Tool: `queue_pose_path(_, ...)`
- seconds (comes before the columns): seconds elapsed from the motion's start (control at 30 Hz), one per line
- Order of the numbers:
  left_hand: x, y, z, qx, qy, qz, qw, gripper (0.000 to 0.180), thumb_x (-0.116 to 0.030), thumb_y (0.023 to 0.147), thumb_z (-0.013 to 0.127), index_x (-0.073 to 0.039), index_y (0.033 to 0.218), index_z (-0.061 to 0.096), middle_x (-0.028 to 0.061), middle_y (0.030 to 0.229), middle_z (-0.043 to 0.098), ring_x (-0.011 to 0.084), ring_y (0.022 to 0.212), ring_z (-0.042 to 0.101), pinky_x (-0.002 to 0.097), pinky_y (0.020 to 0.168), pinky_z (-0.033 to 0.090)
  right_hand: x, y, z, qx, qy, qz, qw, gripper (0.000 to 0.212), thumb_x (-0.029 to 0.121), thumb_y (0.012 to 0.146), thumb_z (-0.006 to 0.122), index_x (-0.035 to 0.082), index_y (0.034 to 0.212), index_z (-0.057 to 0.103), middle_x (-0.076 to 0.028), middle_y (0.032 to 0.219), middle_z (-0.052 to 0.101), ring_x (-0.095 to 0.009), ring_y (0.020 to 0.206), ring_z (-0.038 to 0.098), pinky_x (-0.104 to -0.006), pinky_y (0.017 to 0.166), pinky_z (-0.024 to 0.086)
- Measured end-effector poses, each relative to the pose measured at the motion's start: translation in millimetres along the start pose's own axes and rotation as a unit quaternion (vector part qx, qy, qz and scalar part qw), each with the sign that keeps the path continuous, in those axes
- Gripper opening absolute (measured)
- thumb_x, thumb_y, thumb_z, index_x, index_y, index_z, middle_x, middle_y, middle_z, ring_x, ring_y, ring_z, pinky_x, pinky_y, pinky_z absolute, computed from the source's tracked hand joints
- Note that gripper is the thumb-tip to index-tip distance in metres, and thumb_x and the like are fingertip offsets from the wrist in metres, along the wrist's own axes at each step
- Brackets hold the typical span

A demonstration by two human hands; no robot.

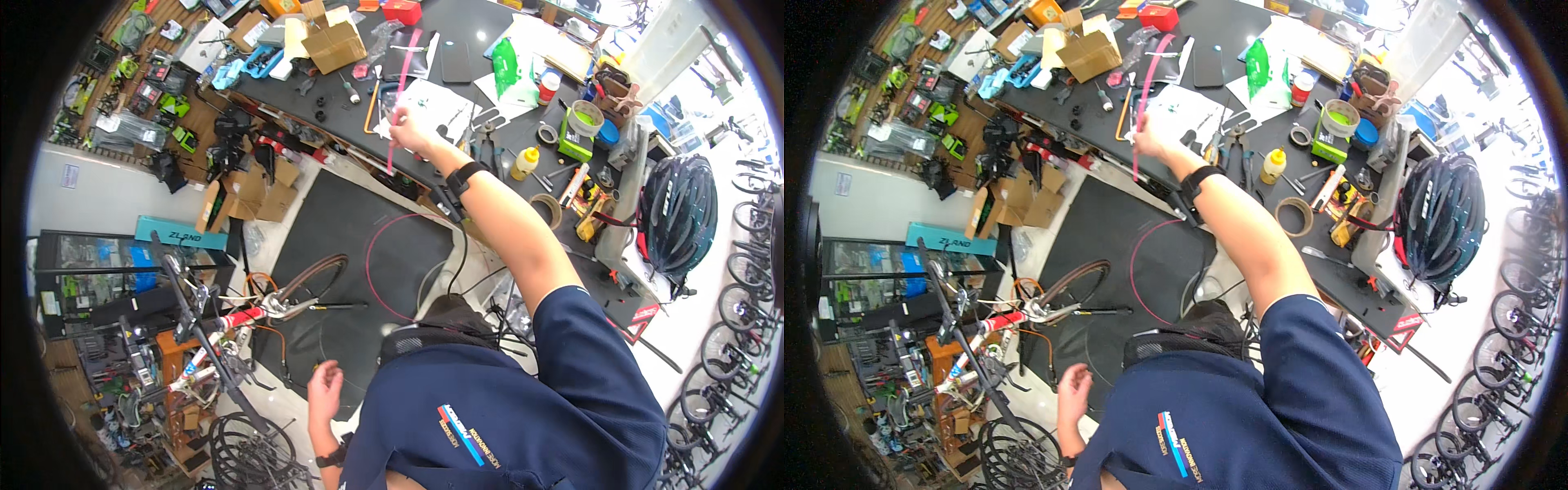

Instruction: The person inserts bicycle cables into housing, threads them through the handlebar controls, and secures the components using a screwdriver.

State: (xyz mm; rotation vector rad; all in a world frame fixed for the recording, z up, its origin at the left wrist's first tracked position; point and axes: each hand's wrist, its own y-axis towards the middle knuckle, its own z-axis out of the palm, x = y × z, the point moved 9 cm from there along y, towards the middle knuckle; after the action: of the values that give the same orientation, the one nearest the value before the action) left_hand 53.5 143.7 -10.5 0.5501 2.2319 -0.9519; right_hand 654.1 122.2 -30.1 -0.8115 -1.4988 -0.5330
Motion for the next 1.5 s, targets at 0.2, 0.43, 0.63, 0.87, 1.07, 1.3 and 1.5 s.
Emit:
queue_pose_path(0.2,67,-19,0,-0.026,-0.042,-0.08,0.996,0.027,-0.007,0.095,0.063,0.004,0.12,0.061,0.0071,0.096,0.068,0.0126,0.085,0.065,0.028,0.079,0.055,-63,27,-41,-0.026,0.079,0.059,0.995,0.027,0.006,0.09,0.062,0.002,0.111,0.045,-0.01,0.077,0.064,-0.017,0.062,0.064,-0.0288,0.053,0.053)
queue_pose_path(0.43,17,12,-1,-0.063,0.02,0.005,0.998,0.029,-0.012,0.094,0.063,0.0,0.12,0.063,0.0097,0.096,0.07,0.0168,0.085,0.066,0.0313,0.08,0.054,-102,64,-105,-0.11,-0.219,-0.029,0.969,0.011,0.002,0.086,0.058,-0.006,0.093,0.061,-0.015,0.08,0.068,-0.023,0.07,0.069,-0.0316,0.058,0.054)
queue_pose_path(0.63,-42,41,-16,-0.082,-0.005,0.032,0.996,0.03,-0.011,0.095,0.064,0.001,0.121,0.061,0.0077,0.097,0.069,0.014,0.088,0.064,0.0296,0.08,0.053,-58,15,-83,-0.183,-0.268,0.005,0.946,0.022,0.014,0.085,0.064,-0.006,0.093,0.065,-0.022,0.09,0.069,-0.033,0.087,0.07,-0.0396,0.074,0.055)
queue_pose_path(0.87,-125,159,-15,-0.054,0.003,0.131,0.99,0.027,-0.01,0.096,0.061,0.003,0.119,0.061,0.0058,0.095,0.067,0.0122,0.082,0.062,0.0273,0.078,0.052,-4,-26,-84,-0.182,-0.333,-0.047,0.924,0.036,0.022,0.085,0.066,-0.004,0.109,0.065,-0.024,0.098,0.07,-0.037,0.098,0.068,-0.0419,0.087,0.053)
queue_pose_path(1.07,-227,294,-10,-0.055,0.009,0.2,0.978,0.018,-0.013,0.094,0.064,0.001,0.105,0.067,0.0044,0.087,0.07,0.0109,0.079,0.063,0.0271,0.075,0.052,18,-51,-88,-0.038,-0.33,0.025,0.943,0.035,0.022,0.086,0.067,-0.003,0.111,0.066,-0.025,0.1,0.07,-0.037,0.1,0.068,-0.0422,0.088,0.053)
queue_pose_path(1.3,-286,472,-34,-0.098,-0.008,0.279,0.955,0.016,-0.014,0.095,0.066,0.0,0.103,0.067,0.0048,0.089,0.068,0.0121,0.079,0.061,0.0286,0.075,0.051,48,-78,-135,-0.15,-0.267,0.118,0.945,0.026,0.014,0.088,0.067,-0.003,0.108,0.067,-0.018,0.09,0.071,-0.026,0.079,0.07,-0.0358,0.076,0.055)
queue_pose_path(1.5,-318,616,-43,-0.061,0.013,0.264,0.963,0.03,-0.016,0.092,0.071,0.003,0.114,0.064,0.0105,0.102,0.069,0.0169,0.09,0.064,0.0306,0.082,0.052,113,-140,-166,-0.314,-0.226,0.191,0.902,0.021,0.007,0.094,0.063,-0.002,0.113,0.064,-0.003,0.078,0.063,-0.008,0.07,0.059,-0.0244,0.065,0.049)
